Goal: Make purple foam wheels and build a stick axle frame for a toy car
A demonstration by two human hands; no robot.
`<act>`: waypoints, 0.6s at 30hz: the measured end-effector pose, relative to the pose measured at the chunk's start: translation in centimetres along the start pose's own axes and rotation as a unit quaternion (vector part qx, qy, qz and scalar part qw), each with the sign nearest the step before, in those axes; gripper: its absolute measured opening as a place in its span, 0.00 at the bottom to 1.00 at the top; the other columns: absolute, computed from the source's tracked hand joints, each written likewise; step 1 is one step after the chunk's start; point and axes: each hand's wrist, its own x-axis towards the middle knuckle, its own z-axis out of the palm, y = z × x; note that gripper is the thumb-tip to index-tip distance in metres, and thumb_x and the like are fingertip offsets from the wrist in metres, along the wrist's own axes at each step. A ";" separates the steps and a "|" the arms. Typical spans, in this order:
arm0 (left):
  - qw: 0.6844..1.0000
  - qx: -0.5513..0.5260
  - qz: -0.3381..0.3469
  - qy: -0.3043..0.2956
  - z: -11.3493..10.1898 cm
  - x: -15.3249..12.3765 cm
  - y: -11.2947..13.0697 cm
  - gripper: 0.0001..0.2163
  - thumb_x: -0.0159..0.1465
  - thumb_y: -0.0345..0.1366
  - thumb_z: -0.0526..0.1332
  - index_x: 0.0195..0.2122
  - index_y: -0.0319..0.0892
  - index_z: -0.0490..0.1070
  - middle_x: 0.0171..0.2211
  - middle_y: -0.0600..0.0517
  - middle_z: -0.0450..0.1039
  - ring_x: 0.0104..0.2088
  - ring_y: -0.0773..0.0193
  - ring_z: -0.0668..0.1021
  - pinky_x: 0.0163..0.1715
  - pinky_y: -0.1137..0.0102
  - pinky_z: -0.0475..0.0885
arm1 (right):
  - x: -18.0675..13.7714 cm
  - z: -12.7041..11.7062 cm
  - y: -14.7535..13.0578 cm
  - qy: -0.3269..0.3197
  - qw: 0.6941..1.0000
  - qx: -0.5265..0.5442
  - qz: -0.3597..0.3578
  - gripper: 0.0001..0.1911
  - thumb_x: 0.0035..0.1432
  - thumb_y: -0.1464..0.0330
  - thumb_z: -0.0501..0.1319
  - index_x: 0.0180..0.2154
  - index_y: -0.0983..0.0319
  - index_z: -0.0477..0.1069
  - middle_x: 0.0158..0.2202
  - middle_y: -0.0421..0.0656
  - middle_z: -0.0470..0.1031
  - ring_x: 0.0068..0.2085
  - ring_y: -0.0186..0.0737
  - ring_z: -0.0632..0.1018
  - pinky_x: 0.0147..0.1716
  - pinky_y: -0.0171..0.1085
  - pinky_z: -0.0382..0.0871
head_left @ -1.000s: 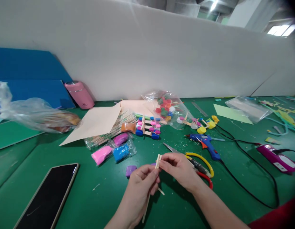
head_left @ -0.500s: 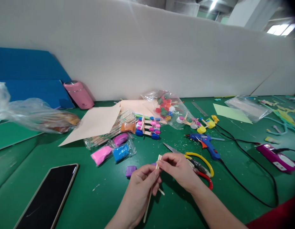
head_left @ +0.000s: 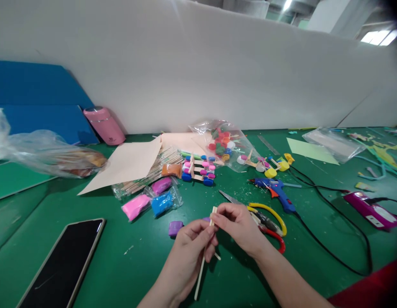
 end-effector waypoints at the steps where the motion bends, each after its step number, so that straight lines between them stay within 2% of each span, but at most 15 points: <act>1: 1.000 -0.007 -0.002 -0.004 0.0 0.0 0.0 0.06 0.55 0.33 0.61 0.23 0.37 0.69 0.17 0.56 0.67 0.13 0.78 0.62 0.18 0.77 0.53 | 0.0 0.1 0.0 0.005 1.000 -0.001 0.001 0.09 0.51 0.67 0.59 0.22 0.63 0.66 0.19 0.35 0.66 0.22 0.29 0.66 0.21 0.29 0.59; 5: 0.999 -0.043 -0.014 -0.022 0.1 -0.1 -0.1 0.06 0.55 0.32 0.61 0.22 0.36 0.69 0.17 0.56 0.67 0.13 0.78 0.62 0.18 0.77 0.54 | 0.0 0.3 0.0 0.023 1.000 -0.001 0.009 0.10 0.51 0.67 0.59 0.20 0.62 0.64 0.18 0.35 0.65 0.21 0.30 0.66 0.21 0.29 0.59; 11: 0.995 -0.085 -0.045 -0.008 0.3 -0.1 0.1 0.09 0.58 0.32 0.55 0.27 0.34 0.73 0.16 0.53 0.68 0.12 0.76 0.63 0.17 0.76 0.56 | 0.3 0.3 -0.1 0.050 0.999 0.006 0.020 0.10 0.51 0.66 0.58 0.20 0.62 0.63 0.16 0.35 0.66 0.20 0.31 0.68 0.21 0.30 0.60; 18: 0.995 -0.081 -0.052 -0.013 0.4 -0.2 0.1 0.07 0.55 0.30 0.57 0.27 0.33 0.74 0.15 0.54 0.66 0.11 0.79 0.59 0.16 0.77 0.52 | 0.4 0.1 0.0 0.085 0.996 -0.009 0.021 0.11 0.49 0.67 0.59 0.19 0.62 0.63 0.16 0.33 0.60 0.20 0.29 0.61 0.19 0.30 0.54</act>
